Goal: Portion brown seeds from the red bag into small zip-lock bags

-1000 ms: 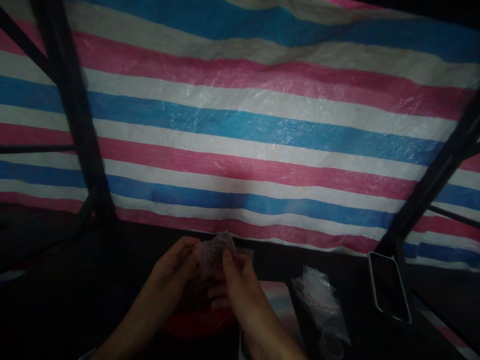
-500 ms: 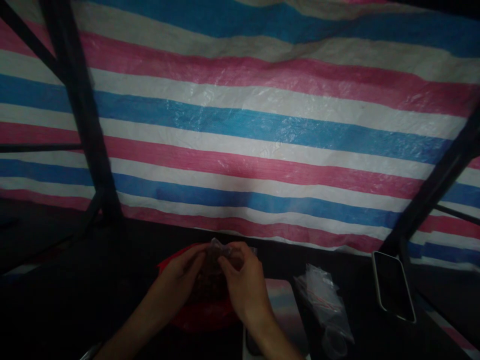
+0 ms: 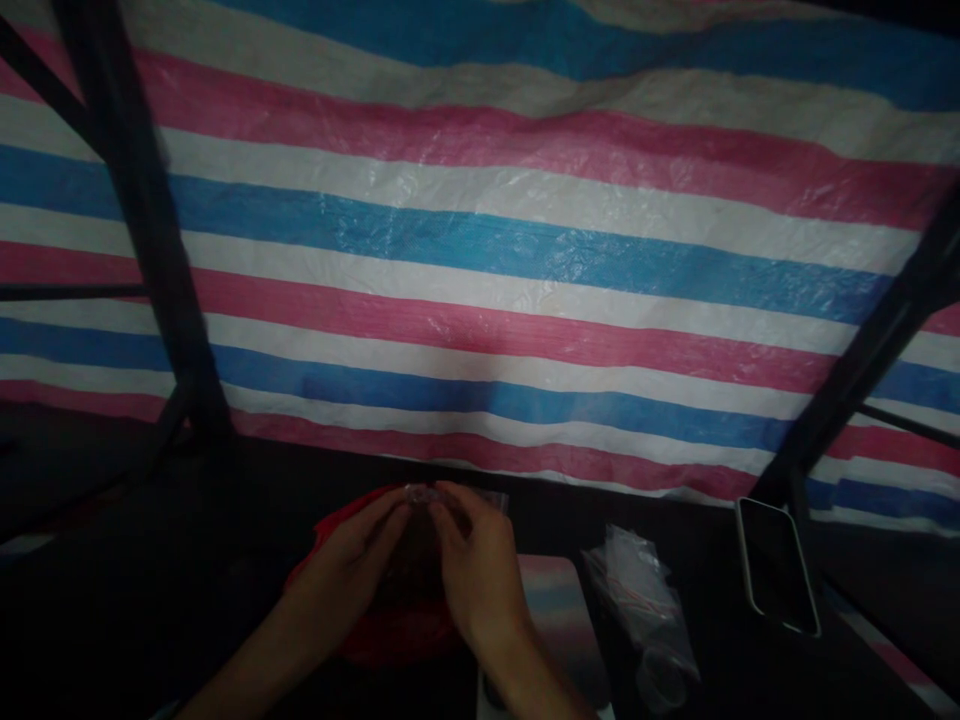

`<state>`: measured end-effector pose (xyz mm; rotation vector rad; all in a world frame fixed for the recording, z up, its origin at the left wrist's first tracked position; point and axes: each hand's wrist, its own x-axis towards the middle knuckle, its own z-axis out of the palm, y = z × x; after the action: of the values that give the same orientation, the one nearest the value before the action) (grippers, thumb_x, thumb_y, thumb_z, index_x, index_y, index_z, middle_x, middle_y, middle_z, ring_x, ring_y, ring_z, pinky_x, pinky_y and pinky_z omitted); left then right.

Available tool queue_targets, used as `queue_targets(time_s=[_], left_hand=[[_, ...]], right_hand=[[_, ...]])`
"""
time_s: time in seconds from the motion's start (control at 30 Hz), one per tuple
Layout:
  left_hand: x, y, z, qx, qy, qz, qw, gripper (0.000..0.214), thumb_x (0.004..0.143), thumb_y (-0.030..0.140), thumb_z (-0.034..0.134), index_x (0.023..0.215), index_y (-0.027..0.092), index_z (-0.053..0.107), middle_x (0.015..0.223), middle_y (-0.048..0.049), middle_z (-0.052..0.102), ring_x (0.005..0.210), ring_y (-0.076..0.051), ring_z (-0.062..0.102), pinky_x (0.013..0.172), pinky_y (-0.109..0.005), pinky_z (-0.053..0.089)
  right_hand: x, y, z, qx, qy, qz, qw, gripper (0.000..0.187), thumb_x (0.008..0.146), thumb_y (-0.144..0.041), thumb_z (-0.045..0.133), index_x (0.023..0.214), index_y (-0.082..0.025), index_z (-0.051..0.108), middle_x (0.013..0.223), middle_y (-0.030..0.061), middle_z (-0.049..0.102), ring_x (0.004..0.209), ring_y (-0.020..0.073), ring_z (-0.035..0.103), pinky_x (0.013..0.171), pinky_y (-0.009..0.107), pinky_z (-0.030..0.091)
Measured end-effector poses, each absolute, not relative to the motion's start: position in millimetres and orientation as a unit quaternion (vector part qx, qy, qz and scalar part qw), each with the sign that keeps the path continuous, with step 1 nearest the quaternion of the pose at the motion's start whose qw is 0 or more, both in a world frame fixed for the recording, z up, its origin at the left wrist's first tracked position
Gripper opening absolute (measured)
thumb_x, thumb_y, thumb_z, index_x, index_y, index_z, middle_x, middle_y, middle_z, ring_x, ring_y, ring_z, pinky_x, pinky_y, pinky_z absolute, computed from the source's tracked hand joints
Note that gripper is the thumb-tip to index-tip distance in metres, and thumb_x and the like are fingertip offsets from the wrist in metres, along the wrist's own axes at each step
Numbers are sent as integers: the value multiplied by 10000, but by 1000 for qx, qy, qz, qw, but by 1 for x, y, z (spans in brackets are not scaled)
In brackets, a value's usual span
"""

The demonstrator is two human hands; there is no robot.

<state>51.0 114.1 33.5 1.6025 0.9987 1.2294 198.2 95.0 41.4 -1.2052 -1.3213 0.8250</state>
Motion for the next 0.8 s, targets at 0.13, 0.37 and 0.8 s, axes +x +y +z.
queue_targets(time_s=[0.13,0.37,0.8], left_hand=[[48,116,36,628,409,508,425,314,933,385,556,1077,226,786,1172,-83,839,1140,-300,772,1093,-466,553],[42,117,49,600,409,537,429,293,921,349,533,1013,240,790,1073,-43,862,1050,-276,801,923,-393,637],[50,116,37,627,390,518,432,331,918,362,552,1122,242,783,1223,-63,831,1186,-267,759,1083,-420,562]], right_hand=[[194,95,50,-522,-572,332,539,329,913,-390,662,1137,-204,815,1214,116,818,1136,311,767,1059,477,561],[190,93,52,-518,-577,353,524,395,868,-286,695,1249,-218,769,1158,86,833,1108,283,782,1013,428,588],[197,88,42,-527,-598,319,513,272,879,-199,641,1041,-264,849,1036,58,852,1012,316,801,930,446,603]])
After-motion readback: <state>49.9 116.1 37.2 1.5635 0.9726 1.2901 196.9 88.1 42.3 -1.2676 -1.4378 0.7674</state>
